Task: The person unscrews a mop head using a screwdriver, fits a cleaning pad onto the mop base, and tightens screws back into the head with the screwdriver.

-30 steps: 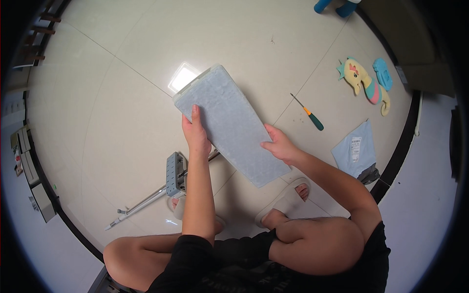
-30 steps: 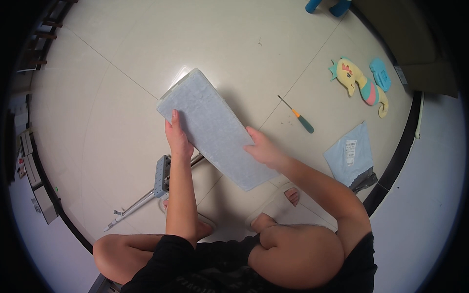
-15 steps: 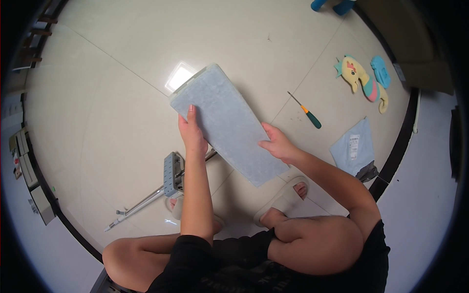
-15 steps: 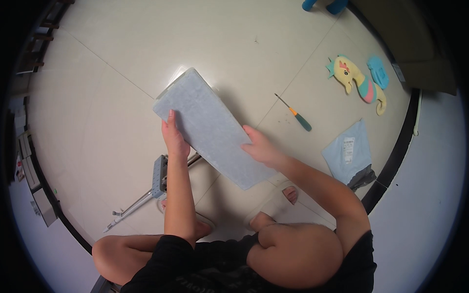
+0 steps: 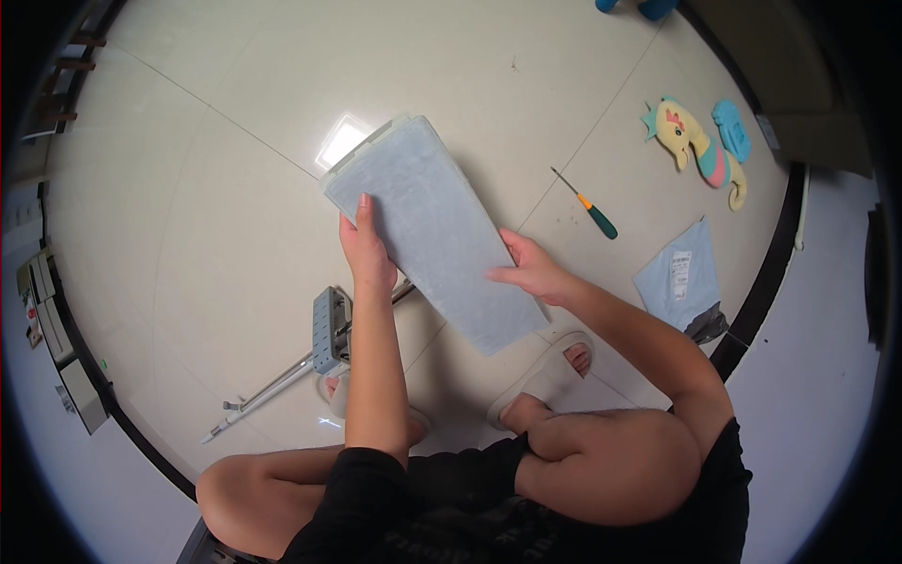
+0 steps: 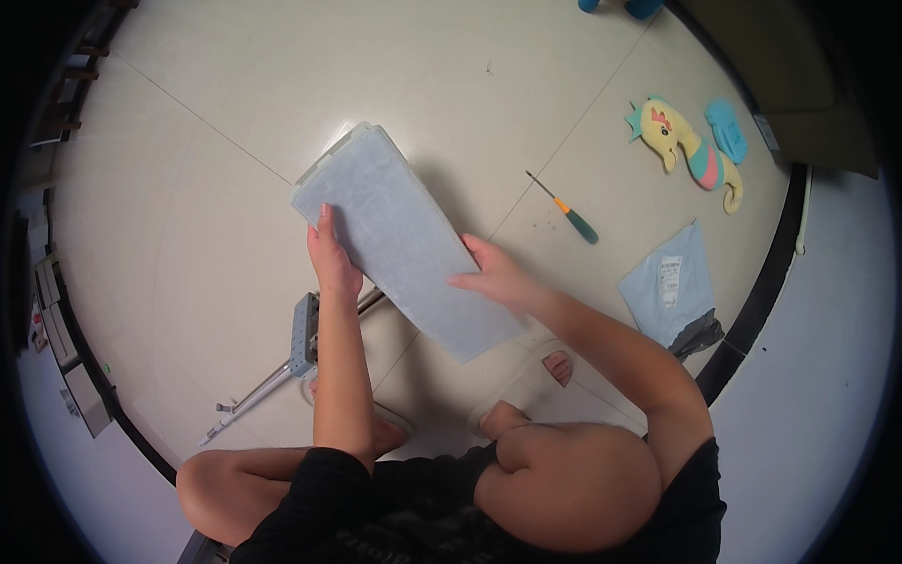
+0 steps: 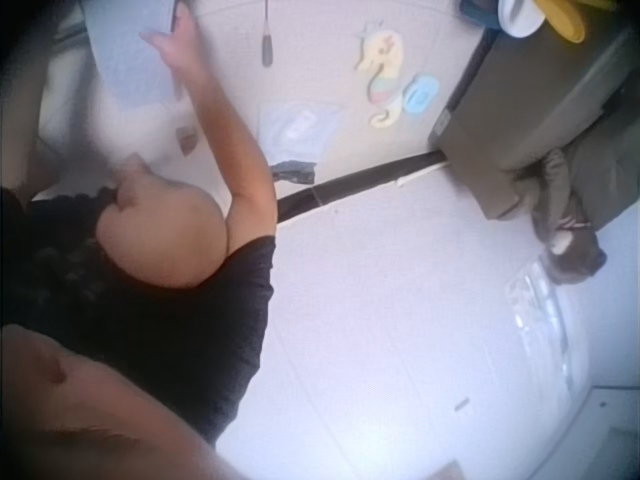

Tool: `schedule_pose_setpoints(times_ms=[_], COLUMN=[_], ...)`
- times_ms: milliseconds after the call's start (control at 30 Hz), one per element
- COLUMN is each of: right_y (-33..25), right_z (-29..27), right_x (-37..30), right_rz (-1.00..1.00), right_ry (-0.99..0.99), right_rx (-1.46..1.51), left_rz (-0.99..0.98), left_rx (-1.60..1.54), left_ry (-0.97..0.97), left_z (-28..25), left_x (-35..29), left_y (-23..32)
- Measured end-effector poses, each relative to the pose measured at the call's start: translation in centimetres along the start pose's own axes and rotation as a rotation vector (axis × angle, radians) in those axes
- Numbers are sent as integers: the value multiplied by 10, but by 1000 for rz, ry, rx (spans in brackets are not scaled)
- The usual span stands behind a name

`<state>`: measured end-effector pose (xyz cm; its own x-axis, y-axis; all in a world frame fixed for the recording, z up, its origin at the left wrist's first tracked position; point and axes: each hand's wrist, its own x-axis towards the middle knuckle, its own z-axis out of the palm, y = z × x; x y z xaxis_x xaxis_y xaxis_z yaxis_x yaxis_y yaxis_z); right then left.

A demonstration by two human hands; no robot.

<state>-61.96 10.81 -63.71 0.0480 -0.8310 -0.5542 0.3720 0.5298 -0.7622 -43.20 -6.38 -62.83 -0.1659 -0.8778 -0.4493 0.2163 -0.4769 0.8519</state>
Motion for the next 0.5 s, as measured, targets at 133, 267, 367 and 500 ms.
schedule_pose_setpoints(times_ms=[133,267,367,500], right_y=[-8,-41,-57,-54], right_z=[7,16,22,32], right_x=[4,-4,-13,-17], right_rz=[-15,-49,-149,-174], right_ry=[17,-15,-123,-66], right_rx=[-56,-251,-415,-274], left_rz=[-38,-32,-25,-98], left_rx=[-65,-210,-251,-297], left_ry=[16,93,77,48], left_z=[-5,-1,2,1], left_x=[5,3,0,-1], left_y=[-7,-5,0,-3])
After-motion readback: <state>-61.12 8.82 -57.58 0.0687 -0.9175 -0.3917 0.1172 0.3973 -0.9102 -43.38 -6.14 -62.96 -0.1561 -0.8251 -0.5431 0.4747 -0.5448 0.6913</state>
